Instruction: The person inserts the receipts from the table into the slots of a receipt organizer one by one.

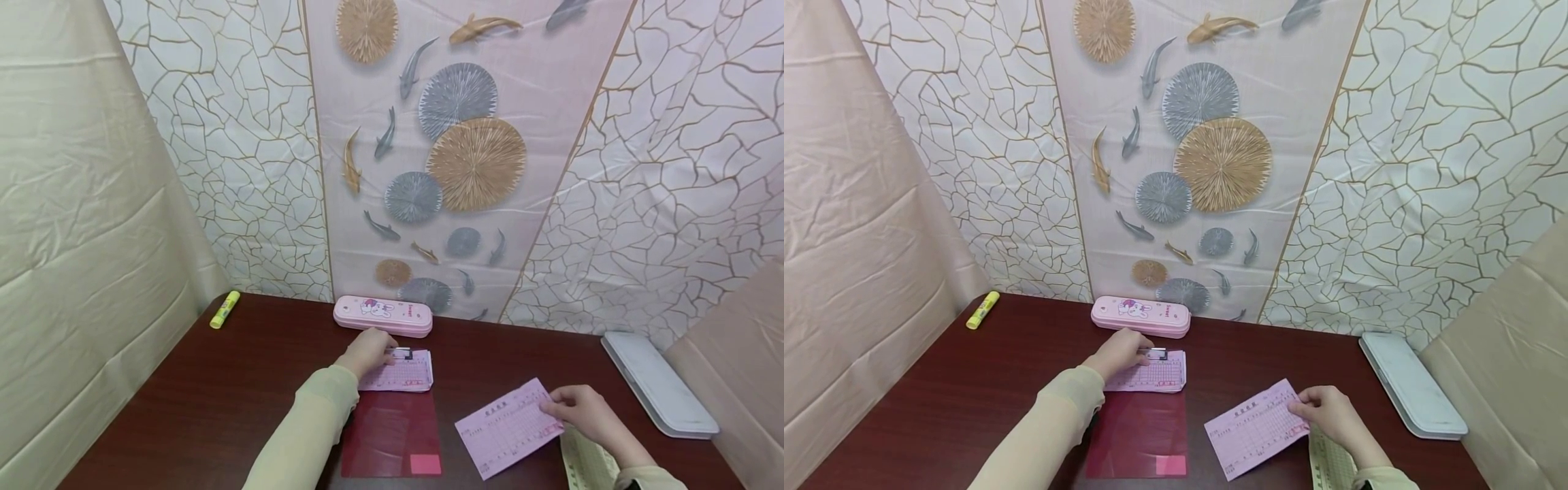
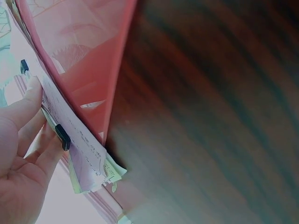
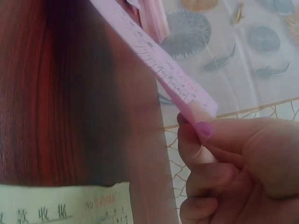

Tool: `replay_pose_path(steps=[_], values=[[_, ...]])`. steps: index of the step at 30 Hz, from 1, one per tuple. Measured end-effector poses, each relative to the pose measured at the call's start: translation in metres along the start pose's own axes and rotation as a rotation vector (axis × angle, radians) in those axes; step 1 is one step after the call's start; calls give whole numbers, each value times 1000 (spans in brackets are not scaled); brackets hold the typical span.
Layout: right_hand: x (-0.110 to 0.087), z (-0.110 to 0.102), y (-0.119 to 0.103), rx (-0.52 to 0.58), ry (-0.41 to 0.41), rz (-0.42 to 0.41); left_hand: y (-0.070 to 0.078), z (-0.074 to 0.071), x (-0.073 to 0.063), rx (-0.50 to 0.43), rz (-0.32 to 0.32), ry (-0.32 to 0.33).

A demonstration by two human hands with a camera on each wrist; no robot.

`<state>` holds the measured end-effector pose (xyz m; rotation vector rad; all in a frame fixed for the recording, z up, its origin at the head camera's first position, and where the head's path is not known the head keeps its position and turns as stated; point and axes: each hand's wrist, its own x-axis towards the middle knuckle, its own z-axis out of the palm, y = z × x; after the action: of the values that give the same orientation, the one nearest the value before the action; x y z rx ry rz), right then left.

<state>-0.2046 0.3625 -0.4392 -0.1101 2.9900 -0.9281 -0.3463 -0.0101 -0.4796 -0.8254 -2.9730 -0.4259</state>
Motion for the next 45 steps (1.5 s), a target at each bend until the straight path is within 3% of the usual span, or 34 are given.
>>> replay_pose_path(steps=[13, 24, 36, 45], values=[[7, 10, -14, 112, 31, 21, -1, 1, 1, 12, 22, 13], [15, 22, -32, 179, 41, 76, 0, 0, 2, -11, -22, -15], [23, 43, -48, 294, 72, 133, 0, -2, 0, -25, 13, 9], [32, 64, -58, 350, 81, 156, 2, -1, 1, -25, -25, -16]])
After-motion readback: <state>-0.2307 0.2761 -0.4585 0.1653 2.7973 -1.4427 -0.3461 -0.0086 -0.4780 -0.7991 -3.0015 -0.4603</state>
